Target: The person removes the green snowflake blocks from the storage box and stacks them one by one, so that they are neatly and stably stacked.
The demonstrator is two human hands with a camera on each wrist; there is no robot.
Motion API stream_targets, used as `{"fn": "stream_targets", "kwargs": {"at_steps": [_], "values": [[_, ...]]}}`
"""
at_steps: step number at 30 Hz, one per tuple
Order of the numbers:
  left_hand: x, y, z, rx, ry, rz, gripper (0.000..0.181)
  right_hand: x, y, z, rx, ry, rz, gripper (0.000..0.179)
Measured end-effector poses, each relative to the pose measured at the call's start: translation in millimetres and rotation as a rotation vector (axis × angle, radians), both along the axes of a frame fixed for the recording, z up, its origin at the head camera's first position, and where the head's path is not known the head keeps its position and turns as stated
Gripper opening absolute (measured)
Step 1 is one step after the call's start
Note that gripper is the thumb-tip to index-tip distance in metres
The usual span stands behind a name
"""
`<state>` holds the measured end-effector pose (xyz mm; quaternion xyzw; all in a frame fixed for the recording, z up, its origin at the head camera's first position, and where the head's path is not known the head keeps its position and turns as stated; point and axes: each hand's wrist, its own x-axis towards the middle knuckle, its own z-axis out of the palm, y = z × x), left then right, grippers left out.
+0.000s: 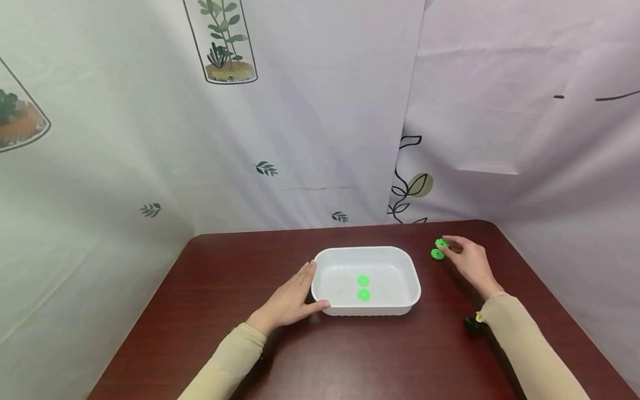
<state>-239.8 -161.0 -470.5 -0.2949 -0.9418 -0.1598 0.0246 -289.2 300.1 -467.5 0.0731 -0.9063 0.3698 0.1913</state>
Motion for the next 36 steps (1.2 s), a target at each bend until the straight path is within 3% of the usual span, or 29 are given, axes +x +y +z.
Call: {"fn": "stream_targets", "kwargs": {"at_steps": [13,36], "values": [[1.1,-0.1,0.7,-0.006,0.002,0.000,0.104,-6.7,1,-15.9,0.029,-0.081,0.031,0.039],[0.0,0.8,1.1,-0.012,-0.009,0.006,0.104,-9.7,0,-20.2,0.050,-0.125,0.054,0.040]]}}
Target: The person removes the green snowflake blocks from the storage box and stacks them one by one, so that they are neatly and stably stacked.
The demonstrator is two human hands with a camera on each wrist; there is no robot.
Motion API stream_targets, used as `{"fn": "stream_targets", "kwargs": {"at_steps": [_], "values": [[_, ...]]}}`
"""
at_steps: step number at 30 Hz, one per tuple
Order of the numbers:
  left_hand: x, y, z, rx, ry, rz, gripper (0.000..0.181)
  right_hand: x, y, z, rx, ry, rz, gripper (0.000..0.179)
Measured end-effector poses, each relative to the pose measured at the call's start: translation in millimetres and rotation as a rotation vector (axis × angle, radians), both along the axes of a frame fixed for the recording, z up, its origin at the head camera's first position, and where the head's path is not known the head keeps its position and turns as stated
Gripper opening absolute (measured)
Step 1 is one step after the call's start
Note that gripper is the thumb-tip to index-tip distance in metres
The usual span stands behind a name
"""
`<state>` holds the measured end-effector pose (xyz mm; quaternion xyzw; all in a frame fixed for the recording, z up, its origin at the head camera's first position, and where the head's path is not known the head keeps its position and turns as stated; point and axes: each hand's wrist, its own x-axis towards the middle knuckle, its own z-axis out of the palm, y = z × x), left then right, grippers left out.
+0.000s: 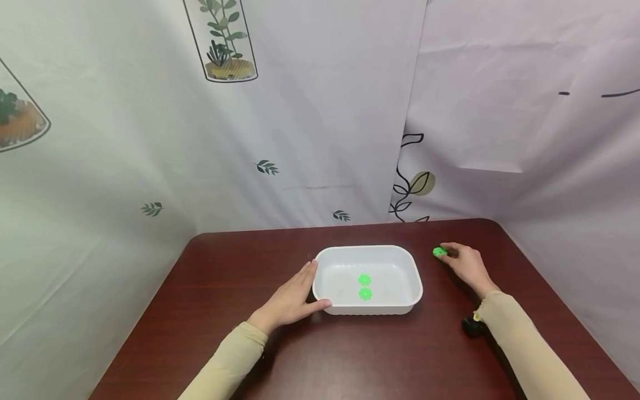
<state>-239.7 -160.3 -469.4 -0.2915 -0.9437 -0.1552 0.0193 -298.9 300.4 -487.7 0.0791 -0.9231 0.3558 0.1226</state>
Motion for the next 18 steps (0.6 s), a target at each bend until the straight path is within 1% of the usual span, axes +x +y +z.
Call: {"fn": "stream_targets", "kwargs": {"at_steps": [5,11,18], "values": [[0.3,0.2,0.2,0.010,-0.003,-0.003,0.104,-1.4,0.3,-0.5,0.000,-0.009,0.006,0.041],[0.9,0.1,0.4,0.009,-0.014,0.008,0.105,-3.2,0.3,-0.3,0.000,-0.019,0.007,0.041],[0.8,0.3,0.8,0.011,-0.007,0.000,0.104,-2.4,0.0,1.4,-0.005,-0.034,0.002,0.044]]}}
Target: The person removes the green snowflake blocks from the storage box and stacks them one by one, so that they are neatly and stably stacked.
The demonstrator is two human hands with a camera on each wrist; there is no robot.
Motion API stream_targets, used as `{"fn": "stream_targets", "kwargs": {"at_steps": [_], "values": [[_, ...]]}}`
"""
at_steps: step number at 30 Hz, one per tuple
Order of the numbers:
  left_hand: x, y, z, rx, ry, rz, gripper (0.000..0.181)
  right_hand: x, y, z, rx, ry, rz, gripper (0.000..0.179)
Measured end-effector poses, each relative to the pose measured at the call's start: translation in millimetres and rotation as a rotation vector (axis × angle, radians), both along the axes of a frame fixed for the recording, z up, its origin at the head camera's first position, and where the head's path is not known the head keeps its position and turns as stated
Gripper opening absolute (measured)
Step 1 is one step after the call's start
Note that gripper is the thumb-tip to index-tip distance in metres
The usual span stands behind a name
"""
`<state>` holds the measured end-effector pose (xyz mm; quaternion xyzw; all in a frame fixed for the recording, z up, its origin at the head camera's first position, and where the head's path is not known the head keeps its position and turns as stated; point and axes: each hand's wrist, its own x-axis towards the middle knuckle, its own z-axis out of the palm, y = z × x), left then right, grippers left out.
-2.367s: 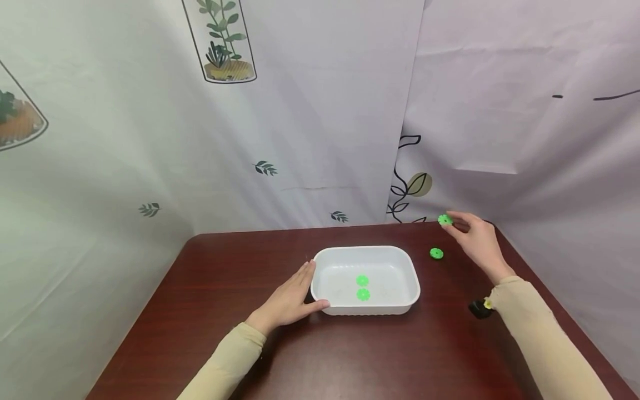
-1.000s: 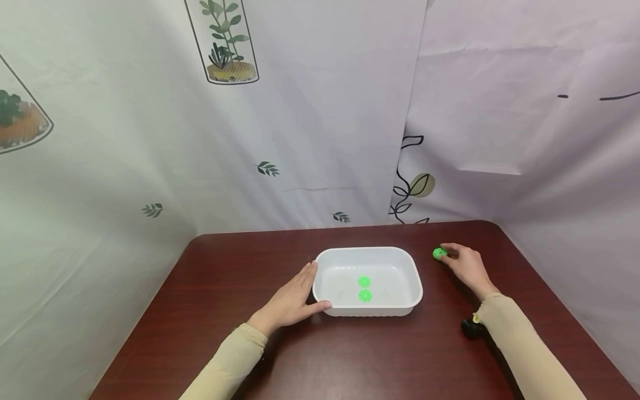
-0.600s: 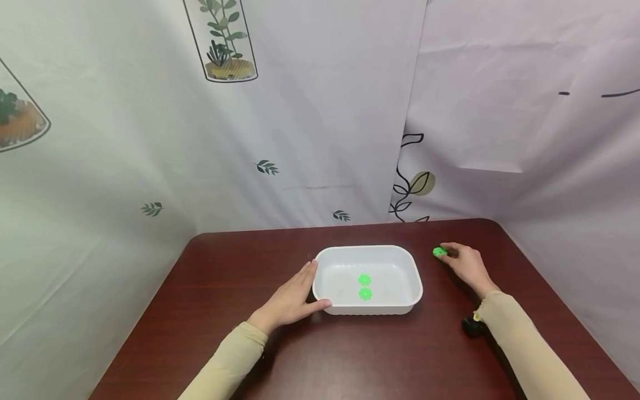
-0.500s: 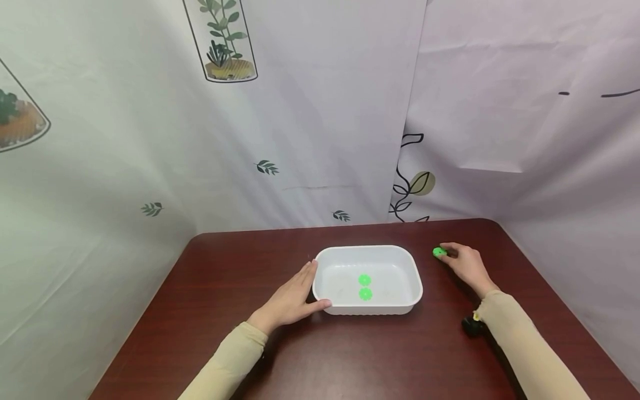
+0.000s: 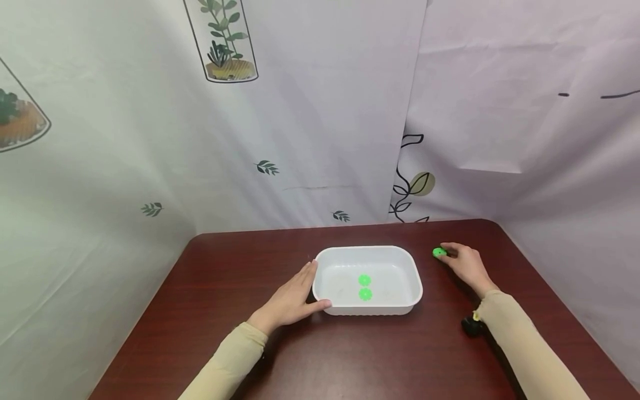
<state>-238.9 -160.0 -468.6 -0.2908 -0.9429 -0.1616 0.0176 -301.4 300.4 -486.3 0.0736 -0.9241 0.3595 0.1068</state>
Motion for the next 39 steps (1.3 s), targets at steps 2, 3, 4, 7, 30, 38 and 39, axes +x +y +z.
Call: {"fn": "stream_targets", "kwargs": {"at_steps": [2,3,4,7,30,38,39], "values": [[0.3,-0.2,0.1,0.000,0.000,-0.001,0.104,0.5,0,1.8,-0.004,-0.006,-0.001,0.045],[0.4,-0.3,0.1,-0.003,-0.002,0.000,0.104,0.7,0,3.0,-0.005,-0.005,-0.002,0.046],[0.5,-0.4,0.1,-0.004,-0.002,-0.002,0.104,0.5,1,4.2,-0.003,0.001,-0.002,0.046],[0.7,-0.7,0.0,-0.006,0.002,-0.005,0.104,0.3,1,10.8,0.005,0.026,0.004,0.046],[0.7,-0.9,-2.7,-0.003,0.004,-0.006,0.105,-30.2,-50,88.1,0.051,0.025,0.122,0.047],[1.0,1.3,-0.8,-0.011,0.019,0.009,0.106,-38.1,-89,118.0,0.062,0.057,0.225,0.045],[1.0,2.0,-0.2,-0.011,0.023,0.009,0.106,-38.0,-94,120.9,0.066,0.067,0.239,0.045]]}}
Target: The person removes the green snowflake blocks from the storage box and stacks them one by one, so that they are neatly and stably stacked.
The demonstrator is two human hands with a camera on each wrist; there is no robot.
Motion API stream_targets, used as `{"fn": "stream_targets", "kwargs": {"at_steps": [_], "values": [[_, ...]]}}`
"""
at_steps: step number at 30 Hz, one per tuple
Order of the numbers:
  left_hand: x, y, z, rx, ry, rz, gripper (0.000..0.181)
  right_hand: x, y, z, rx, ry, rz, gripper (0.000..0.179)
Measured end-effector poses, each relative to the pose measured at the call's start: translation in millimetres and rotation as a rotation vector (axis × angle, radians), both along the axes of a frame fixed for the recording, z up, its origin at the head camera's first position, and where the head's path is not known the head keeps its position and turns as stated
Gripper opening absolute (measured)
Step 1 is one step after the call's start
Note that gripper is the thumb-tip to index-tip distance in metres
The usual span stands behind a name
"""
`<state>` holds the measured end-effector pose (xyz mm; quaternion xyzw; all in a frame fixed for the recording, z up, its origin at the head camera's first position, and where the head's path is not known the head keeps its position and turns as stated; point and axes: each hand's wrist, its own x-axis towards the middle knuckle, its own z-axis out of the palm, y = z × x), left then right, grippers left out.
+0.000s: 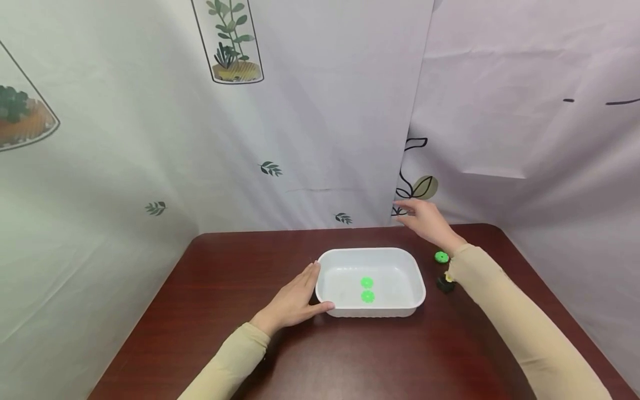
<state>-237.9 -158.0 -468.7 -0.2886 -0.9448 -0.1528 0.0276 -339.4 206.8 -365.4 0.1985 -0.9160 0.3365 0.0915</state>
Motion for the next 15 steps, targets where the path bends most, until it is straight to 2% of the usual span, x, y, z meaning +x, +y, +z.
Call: {"fn": "stream_targets", "kwargs": {"at_steps": [3,7,15], "values": [[0.1,2.5,1.0,-0.003,0.002,-0.002,0.105,1.8,-14,5.6,0.019,0.029,0.050,0.045],[-0.8,4.0,0.6,-0.009,0.011,-0.009,0.105,6.1,-30,9.0,0.063,0.022,0.126,0.045],[-4.4,5.5,-1.4,-0.012,0.004,-0.011,0.105,10.6,-54,5.8,0.171,0.014,0.258,0.042]]}}
